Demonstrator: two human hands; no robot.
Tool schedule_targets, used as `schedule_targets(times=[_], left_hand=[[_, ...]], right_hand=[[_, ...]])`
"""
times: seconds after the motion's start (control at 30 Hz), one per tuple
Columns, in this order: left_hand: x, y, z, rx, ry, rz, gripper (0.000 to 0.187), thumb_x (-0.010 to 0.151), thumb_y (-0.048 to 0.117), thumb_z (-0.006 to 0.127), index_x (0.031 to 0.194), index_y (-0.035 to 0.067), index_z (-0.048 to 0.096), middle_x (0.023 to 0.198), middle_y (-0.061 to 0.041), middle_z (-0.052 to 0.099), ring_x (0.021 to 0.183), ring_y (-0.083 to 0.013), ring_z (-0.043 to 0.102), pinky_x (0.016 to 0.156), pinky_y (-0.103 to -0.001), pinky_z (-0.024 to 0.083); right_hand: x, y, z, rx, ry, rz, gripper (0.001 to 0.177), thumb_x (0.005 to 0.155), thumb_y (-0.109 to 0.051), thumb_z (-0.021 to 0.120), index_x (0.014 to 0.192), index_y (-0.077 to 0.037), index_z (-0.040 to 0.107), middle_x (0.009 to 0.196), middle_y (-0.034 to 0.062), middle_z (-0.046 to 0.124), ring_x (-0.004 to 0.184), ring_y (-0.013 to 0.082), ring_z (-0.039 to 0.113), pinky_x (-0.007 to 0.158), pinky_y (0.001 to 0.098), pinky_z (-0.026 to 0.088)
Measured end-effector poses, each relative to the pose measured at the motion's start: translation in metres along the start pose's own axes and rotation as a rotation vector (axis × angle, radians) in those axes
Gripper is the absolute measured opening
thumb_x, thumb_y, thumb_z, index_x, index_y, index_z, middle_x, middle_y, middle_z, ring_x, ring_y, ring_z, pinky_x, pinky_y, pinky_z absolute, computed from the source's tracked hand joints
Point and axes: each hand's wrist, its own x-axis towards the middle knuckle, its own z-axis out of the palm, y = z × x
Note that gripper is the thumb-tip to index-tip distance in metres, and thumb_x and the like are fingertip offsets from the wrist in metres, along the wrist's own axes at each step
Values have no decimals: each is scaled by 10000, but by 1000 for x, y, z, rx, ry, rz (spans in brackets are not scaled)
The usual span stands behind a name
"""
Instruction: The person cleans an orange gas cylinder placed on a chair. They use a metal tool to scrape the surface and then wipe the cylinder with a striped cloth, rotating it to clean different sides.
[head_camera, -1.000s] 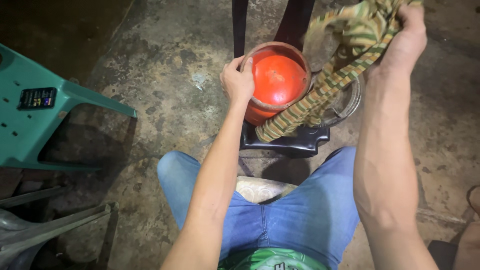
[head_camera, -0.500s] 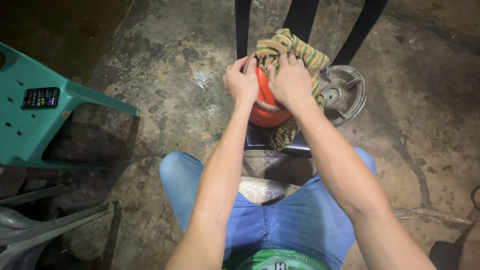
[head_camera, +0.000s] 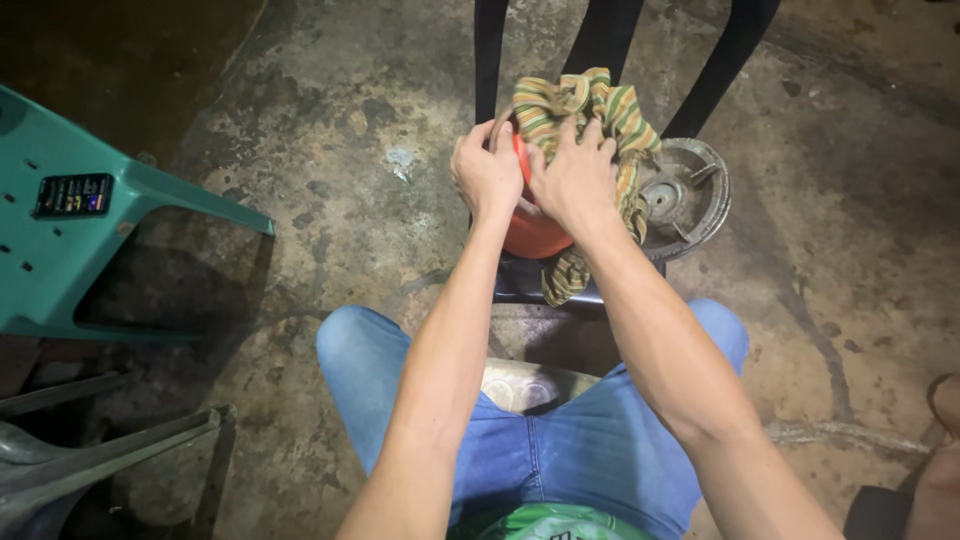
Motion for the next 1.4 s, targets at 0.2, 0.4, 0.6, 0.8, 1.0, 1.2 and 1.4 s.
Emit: schedule_targets(times=[0.2,0.4,0.6,0.8,1.0,1.2,1.4], left_hand=[[-5,4,-1,-42,20,-53,287,850,335,746,1024,109,780,1016,-136,766,990,-339,721,875,-440,539],[-6,12,-11,-26,-13,-47,253,849,324,746,1012,134,786,989,-125,776,967,-334,735,843,-435,551],[6,17,-17,-29,-93,-56,225,857,316,735,993,147,791,928,-114,789,915,-331,753,823,-438,556],[8,17,-18,-26,-138,-46,215,881,308,709,1000,147,786,907,-113,790,899,-328,759,810,-436,560],[6,18,-18,-27,-120,-42,206,886,303,691,992,144,767,934,-100,788,914,-322,756,814,-436,558],[6,24,-14,62,-87,-127,202,860,336,718,955,161,750,987,-85,776,961,-337,734,820,-465,543],[6,23,-15,77,-69,-100,214,856,335,728,977,160,742,1004,-84,777,973,-345,730,828,-467,541]], right_hand=[[5,-11,-12,-210,-142,86,750,944,-573,610,1330,64,525,1261,388,517,1093,562,549,926,577,488],[6,-8,-11,-228,-199,101,805,986,-655,540,1231,111,574,1010,324,653,948,456,662,836,530,555],[6,-4,7,-241,83,-82,787,954,-554,572,1349,125,514,1111,376,610,1014,515,572,733,561,515],[18,17,10,-159,5,-440,479,1035,-354,541,1361,-8,604,1236,229,656,1260,481,525,1022,578,420],[34,29,7,-54,-24,-624,426,1026,-325,551,1321,-47,681,1174,216,695,1235,465,537,1045,551,399],[22,11,19,-189,132,-180,590,975,-509,635,1175,43,686,1119,258,697,1069,414,619,913,533,472],[38,48,-8,95,110,-160,197,1002,-123,591,1096,-43,745,998,227,723,949,402,699,867,491,562]])
